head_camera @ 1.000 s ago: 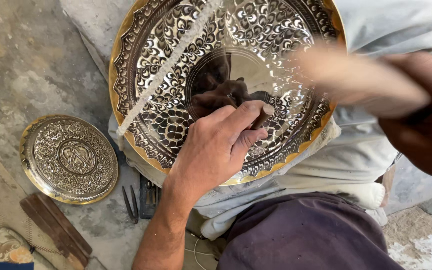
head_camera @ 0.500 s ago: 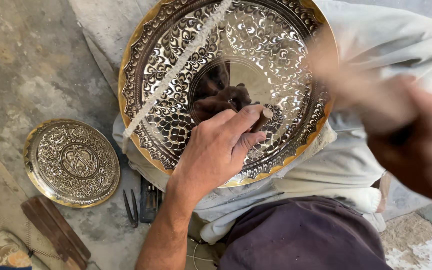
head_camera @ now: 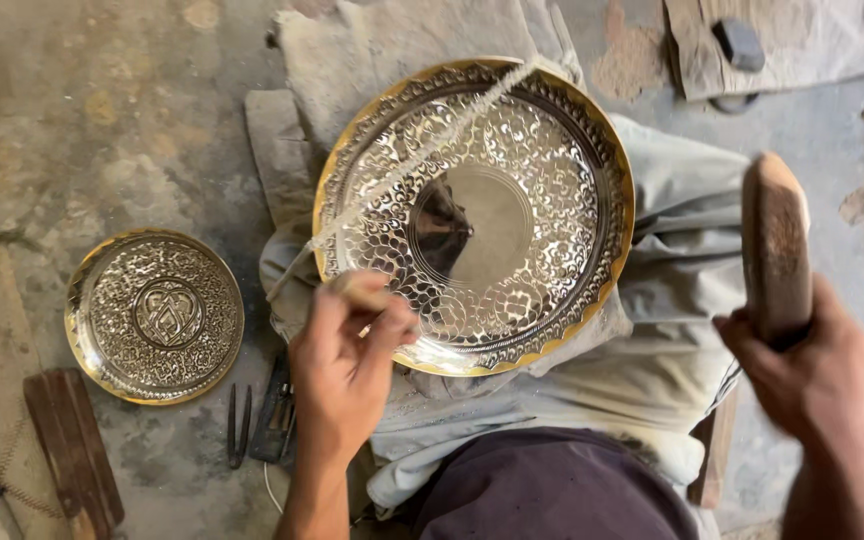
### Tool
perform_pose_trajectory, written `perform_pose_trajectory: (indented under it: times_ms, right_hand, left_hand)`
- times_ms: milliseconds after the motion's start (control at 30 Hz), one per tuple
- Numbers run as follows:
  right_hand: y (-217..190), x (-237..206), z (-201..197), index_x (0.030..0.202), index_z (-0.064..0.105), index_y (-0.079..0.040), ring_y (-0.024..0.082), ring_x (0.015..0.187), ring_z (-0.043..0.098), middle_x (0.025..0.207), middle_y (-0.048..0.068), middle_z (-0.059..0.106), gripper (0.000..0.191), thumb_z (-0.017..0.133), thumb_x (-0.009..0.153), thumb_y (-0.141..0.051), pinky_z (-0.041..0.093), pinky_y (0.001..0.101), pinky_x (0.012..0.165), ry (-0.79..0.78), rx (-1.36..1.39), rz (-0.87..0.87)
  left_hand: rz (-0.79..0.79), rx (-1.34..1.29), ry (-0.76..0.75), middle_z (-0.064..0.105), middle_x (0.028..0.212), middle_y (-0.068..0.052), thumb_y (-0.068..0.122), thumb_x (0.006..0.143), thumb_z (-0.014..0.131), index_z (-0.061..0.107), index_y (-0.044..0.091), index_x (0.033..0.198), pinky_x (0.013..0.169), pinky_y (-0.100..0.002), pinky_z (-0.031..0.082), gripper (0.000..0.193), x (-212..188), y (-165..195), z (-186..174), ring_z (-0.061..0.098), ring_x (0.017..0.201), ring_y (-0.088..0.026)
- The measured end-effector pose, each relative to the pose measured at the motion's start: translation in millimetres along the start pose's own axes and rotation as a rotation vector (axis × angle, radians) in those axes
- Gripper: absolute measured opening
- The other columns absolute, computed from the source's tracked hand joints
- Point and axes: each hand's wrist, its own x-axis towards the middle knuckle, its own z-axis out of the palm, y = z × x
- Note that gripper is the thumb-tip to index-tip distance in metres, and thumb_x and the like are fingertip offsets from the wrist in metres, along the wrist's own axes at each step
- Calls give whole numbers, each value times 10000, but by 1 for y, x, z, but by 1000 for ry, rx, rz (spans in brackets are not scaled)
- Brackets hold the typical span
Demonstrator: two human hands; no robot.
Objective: The person sits on the floor with a large decorated brass tray on their lap, holding a small punch against the tray's polished center and striking it with a wooden mallet to emboss the metal. A second finished brass tray rests on the floor beside them.
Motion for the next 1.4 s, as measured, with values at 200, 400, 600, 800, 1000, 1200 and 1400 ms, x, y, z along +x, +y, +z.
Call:
perform_pose_trajectory:
  times_ms: [200,400,600,800,1000,1200,1400]
  right_hand:
    - [89,-17,56,1171,656,20,345,674,712,865,224,719,504,858,803,-258,575,492,589,-176,461,382]
    - [111,-8,46,1121,704,57,269,776,701,890,204,750,465,843,813,-264,549,427,697,-133,328,279]
    - [88,27,69,1158,684,44,271,795,714,951,199,760,496,831,767,-223,563,409,715,-101,401,166]
    - [92,34,70,1147,669,86,283,793,714,933,221,746,536,846,759,-238,565,427,715,-105,380,195]
    - [92,38,66,1106,694,93,271,757,706,893,207,752,522,852,752,-257,558,427,699,-143,420,242]
    - [86,43,57,1122,683,82,282,773,706,907,223,755,525,852,753,-252,559,442,715,-218,387,267]
    - [57,52,30,1214,639,54,279,860,702,989,213,752,575,840,772,-254,546,433,774,-349,410,254]
  left_hand:
    - [-195,57,301,722,916,-94,116,972,630,531,-28,1241,697,-283,647,321,-72,-9,-32,733,812,-130]
    - [-180,105,391,686,870,-104,146,996,625,543,-6,1233,660,-298,626,293,-91,-14,-26,698,756,-142]
    - [277,976,60,615,962,-130,335,905,714,569,91,1218,723,-423,532,422,-35,5,26,644,859,-289]
    - [175,1195,-100,571,891,-95,426,833,838,585,112,1201,688,-413,496,546,59,-6,80,606,797,-238]
    - [134,471,351,651,1052,-100,255,1018,649,581,21,1210,681,-359,518,311,55,18,72,610,829,-221]
    - [-58,633,278,759,945,-104,203,1011,620,640,9,1144,695,-321,572,236,-7,37,44,731,830,-153]
    - [-328,382,275,812,872,-70,162,928,723,624,9,1048,622,-285,644,219,-12,14,45,807,748,-135]
